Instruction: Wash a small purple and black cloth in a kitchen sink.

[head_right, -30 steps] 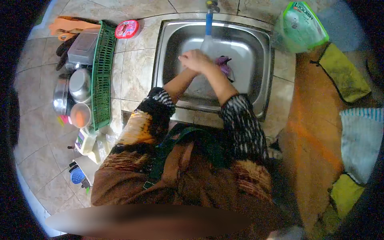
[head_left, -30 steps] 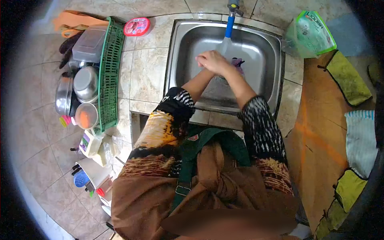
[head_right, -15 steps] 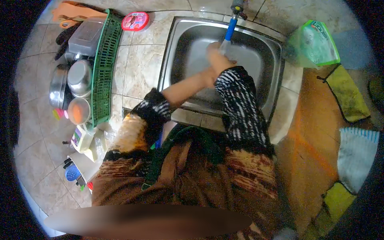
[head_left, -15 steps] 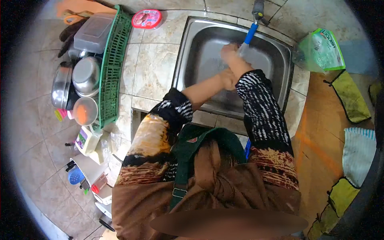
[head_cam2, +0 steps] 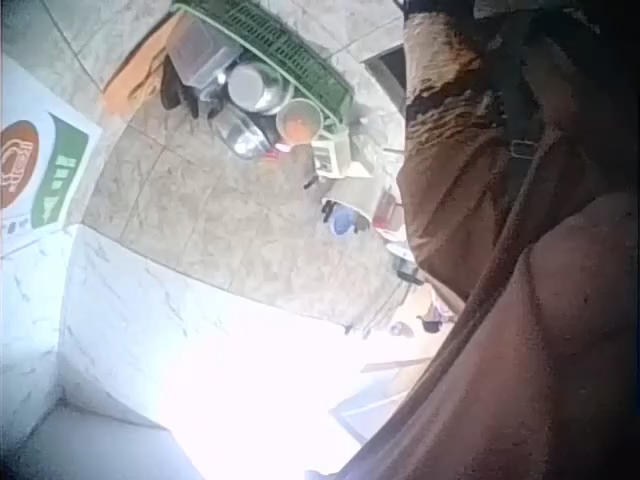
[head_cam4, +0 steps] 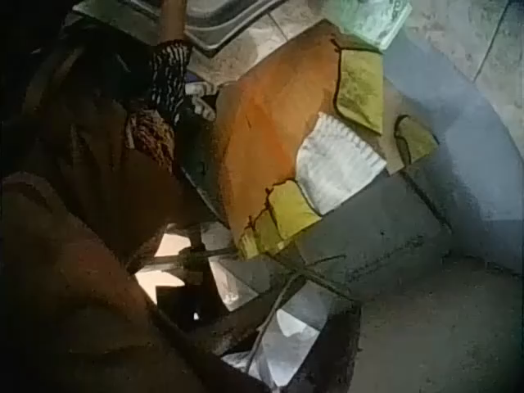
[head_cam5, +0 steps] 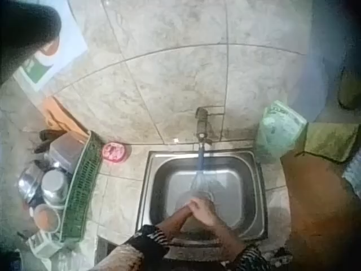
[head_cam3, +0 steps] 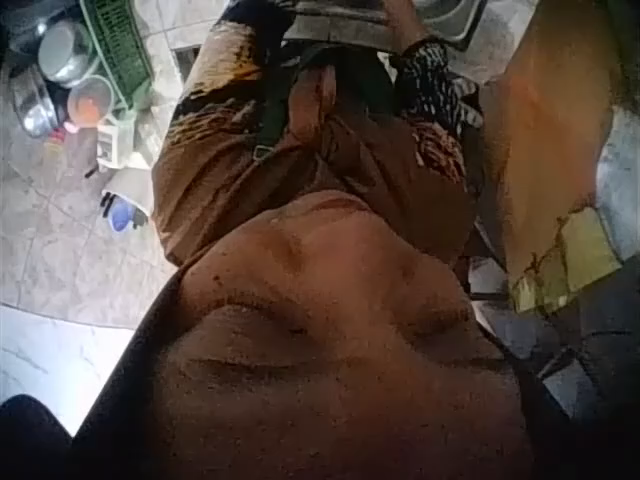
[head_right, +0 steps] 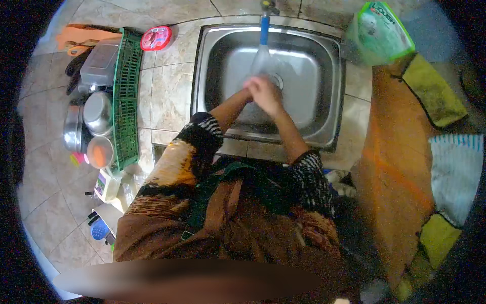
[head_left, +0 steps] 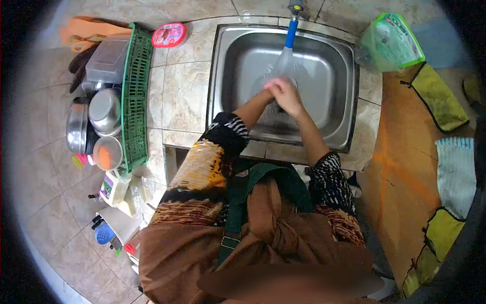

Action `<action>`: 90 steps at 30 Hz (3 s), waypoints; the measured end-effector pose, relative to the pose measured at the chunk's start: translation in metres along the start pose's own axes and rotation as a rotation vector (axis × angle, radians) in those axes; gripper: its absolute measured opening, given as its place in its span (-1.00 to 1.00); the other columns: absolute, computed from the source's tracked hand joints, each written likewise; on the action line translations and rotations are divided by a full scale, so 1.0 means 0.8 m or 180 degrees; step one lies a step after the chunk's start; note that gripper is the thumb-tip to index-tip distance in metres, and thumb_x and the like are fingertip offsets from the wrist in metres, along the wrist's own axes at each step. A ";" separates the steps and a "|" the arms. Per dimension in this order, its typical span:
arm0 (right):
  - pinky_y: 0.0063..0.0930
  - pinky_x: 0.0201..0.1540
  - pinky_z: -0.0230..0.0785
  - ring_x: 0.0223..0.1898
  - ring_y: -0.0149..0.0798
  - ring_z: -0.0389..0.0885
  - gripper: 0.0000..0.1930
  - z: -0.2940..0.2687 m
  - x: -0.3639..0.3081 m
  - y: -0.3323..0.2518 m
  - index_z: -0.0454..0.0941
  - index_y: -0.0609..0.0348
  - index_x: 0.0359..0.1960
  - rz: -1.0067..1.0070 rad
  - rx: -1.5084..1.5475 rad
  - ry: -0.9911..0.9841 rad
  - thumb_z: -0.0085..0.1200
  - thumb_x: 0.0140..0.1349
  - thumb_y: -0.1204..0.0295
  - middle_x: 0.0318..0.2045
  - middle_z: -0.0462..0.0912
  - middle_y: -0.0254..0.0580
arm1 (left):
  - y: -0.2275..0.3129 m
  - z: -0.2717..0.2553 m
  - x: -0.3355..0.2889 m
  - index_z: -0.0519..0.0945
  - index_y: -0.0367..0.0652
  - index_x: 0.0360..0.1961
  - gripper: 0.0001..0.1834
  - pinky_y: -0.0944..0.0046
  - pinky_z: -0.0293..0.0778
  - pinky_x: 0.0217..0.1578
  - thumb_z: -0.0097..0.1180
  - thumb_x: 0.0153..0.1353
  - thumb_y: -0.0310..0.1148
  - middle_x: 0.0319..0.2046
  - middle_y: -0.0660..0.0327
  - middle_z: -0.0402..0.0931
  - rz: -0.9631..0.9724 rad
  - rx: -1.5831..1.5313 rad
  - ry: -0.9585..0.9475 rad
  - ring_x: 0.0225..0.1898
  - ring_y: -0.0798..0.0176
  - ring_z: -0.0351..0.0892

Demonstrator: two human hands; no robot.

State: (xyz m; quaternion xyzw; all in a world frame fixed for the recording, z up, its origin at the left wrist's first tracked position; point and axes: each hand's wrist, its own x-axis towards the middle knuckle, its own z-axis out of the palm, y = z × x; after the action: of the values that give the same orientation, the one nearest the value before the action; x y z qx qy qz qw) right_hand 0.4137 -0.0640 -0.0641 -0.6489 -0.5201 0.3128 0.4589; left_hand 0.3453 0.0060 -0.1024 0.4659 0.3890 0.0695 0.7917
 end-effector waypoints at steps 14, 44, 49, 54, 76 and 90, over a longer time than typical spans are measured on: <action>-0.27 -0.11 0.33 -0.12 -0.12 0.50 -0.58 0.017 -0.009 0.055 0.36 0.04 0.02 0.1984 0.2269 0.0785 -0.17 0.21 0.11 -0.10 0.51 -0.22 | 0.017 -0.011 -0.060 0.38 -0.17 -0.02 -0.60 0.03 0.38 -0.08 -0.29 0.24 -0.16 -0.03 0.10 0.36 -0.1162 -0.2070 -0.0031 -0.01 0.10 0.38; -0.48 -0.16 0.38 -0.20 -0.30 0.48 -0.36 0.050 -0.028 0.082 0.30 0.09 0.11 0.0388 0.4938 -0.0620 0.16 -0.02 0.11 -0.10 0.44 -0.17 | -0.001 0.019 -0.108 0.38 -0.17 -0.15 -0.76 0.43 0.48 -0.42 0.01 0.18 -0.34 -0.29 0.19 0.43 -0.0508 -0.3441 -0.0267 -0.31 0.29 0.47; -0.60 -0.41 0.33 -0.44 -0.45 0.42 -0.67 0.050 -0.013 0.048 0.50 0.05 -0.23 0.2638 0.3339 -0.0609 0.11 0.04 0.13 -0.44 0.46 -0.39 | -0.011 -0.021 -0.113 0.33 -0.06 -0.53 -0.80 0.64 0.00 -0.84 0.06 0.15 -0.28 -0.70 0.46 0.18 -0.1678 -0.2972 -0.0771 -0.76 0.60 0.10; -0.57 -0.54 0.24 -0.53 -0.47 0.38 -0.75 0.085 -0.009 0.063 0.45 0.06 -0.44 0.2433 0.3246 -0.0470 0.06 0.08 0.15 -0.54 0.42 -0.44 | -0.005 -0.030 -0.122 0.32 -0.03 -0.60 -0.77 0.64 -0.05 -0.83 0.08 0.10 -0.27 -0.74 0.48 0.15 -0.2047 -0.1441 -0.0683 -0.78 0.61 0.05; -0.42 -0.32 0.40 -0.33 -0.31 0.50 -0.75 0.015 -0.020 0.014 0.41 0.10 -0.20 0.2150 0.3061 0.0156 0.01 0.12 0.29 -0.26 0.49 -0.19 | -0.016 -0.068 -0.108 0.46 -0.26 -0.15 -0.51 0.35 0.41 -0.41 -0.03 0.14 -0.01 -0.32 0.18 0.48 -0.0448 0.0472 0.0534 -0.41 0.35 0.45; -0.36 -0.13 0.36 -0.21 -0.07 0.53 -0.58 0.024 -0.062 0.052 0.37 0.27 -0.11 -0.0200 0.0491 0.0442 0.11 0.03 0.30 -0.23 0.52 -0.02 | 0.054 -0.001 -0.119 0.44 -0.20 -0.13 -0.65 0.23 0.33 -0.20 -0.02 0.19 -0.15 -0.35 0.24 0.48 0.0614 0.0494 0.1217 -0.27 0.31 0.45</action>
State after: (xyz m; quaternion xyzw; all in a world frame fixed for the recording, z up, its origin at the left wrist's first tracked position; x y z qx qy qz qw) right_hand 0.3999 -0.1080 -0.1136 -0.6152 -0.4815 0.2917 0.5519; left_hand 0.2900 -0.0143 -0.0159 0.5389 0.4897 0.2018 0.6550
